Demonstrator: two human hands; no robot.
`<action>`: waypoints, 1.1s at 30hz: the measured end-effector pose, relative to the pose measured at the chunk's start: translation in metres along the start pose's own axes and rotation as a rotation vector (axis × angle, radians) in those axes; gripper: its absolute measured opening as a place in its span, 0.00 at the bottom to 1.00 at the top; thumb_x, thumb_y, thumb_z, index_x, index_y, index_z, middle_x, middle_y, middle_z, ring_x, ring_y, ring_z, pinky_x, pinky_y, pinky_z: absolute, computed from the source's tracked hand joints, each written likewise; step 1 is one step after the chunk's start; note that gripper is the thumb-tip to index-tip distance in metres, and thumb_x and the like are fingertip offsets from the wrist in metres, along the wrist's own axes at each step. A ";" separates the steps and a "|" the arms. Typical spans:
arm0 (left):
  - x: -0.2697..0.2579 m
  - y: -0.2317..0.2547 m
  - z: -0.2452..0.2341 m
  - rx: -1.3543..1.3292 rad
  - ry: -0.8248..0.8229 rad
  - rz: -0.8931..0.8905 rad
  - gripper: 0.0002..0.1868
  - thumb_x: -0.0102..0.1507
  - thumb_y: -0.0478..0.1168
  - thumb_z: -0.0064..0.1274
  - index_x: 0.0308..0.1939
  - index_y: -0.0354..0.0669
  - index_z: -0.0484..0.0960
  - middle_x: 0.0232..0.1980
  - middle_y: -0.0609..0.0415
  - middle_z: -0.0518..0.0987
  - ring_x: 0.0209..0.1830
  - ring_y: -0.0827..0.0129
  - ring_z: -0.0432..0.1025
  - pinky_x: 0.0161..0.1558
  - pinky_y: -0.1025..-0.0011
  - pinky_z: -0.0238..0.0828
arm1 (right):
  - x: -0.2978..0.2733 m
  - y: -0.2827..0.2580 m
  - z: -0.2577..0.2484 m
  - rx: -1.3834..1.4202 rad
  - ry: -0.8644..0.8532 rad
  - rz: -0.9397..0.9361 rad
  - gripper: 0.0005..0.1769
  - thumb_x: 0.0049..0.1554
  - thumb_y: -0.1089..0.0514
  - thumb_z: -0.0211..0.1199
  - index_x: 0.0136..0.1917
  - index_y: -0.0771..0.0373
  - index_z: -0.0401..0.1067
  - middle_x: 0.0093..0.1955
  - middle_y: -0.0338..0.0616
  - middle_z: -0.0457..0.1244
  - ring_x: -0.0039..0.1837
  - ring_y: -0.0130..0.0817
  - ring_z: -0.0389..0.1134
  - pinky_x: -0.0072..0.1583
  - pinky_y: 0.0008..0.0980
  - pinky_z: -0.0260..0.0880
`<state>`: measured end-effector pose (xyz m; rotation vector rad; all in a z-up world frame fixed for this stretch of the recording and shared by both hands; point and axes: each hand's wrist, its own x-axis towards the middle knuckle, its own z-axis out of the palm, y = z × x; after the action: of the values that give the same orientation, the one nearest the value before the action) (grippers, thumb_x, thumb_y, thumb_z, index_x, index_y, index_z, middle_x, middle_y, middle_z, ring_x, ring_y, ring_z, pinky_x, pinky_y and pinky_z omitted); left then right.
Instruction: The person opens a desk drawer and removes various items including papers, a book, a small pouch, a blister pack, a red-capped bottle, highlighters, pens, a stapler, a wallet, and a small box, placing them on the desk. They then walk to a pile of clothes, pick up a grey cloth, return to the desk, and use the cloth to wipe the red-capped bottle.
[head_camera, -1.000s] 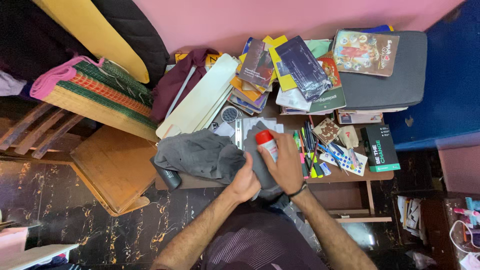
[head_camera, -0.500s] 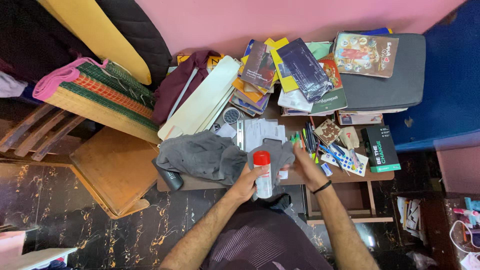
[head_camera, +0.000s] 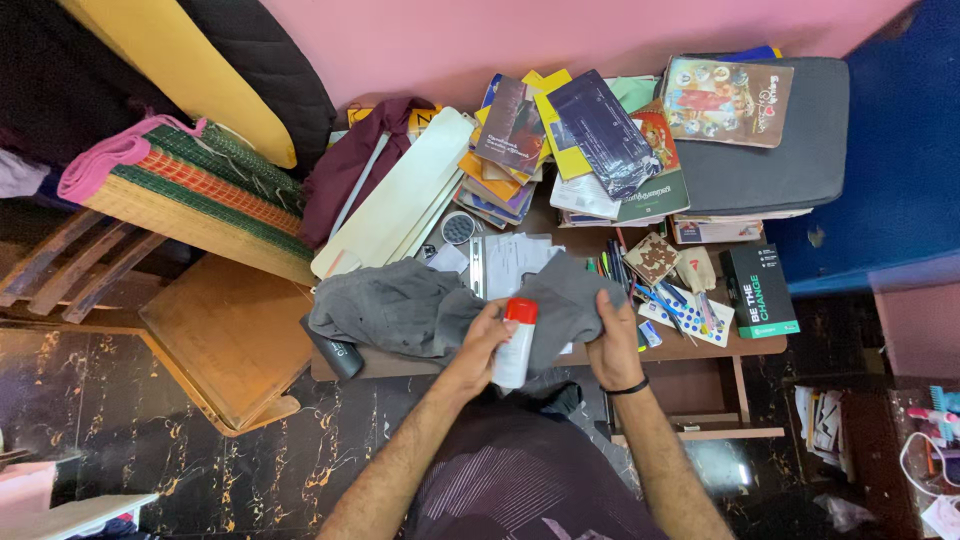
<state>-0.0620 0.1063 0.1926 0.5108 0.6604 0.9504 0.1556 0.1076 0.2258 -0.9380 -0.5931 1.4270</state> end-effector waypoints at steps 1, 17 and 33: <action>-0.001 -0.008 -0.002 -0.157 -0.043 -0.038 0.31 0.64 0.41 0.60 0.69 0.35 0.69 0.52 0.48 0.80 0.48 0.67 0.76 0.51 0.69 0.75 | -0.004 -0.005 0.005 0.019 0.011 0.010 0.20 0.66 0.52 0.52 0.66 0.63 0.68 0.64 0.43 0.67 0.65 0.34 0.68 0.66 0.38 0.68; -0.017 0.029 0.026 0.215 -0.037 0.111 0.31 0.62 0.38 0.59 0.67 0.44 0.63 0.67 0.45 0.74 0.66 0.61 0.73 0.62 0.64 0.76 | -0.028 -0.054 0.009 0.150 0.072 0.243 0.23 0.65 0.50 0.49 0.69 0.63 0.65 0.67 0.45 0.65 0.68 0.38 0.66 0.68 0.40 0.66; -0.002 0.021 0.090 0.943 -0.060 0.338 0.32 0.57 0.42 0.66 0.63 0.44 0.71 0.51 0.47 0.84 0.48 0.66 0.80 0.49 0.68 0.78 | -0.044 0.027 -0.009 -0.053 -0.065 -0.006 0.25 0.65 0.49 0.57 0.72 0.61 0.65 0.73 0.50 0.62 0.72 0.41 0.63 0.72 0.43 0.64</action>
<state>-0.0108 0.1047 0.2701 1.5163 0.9744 0.8899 0.1434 0.0602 0.2068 -0.9337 -0.6850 1.4468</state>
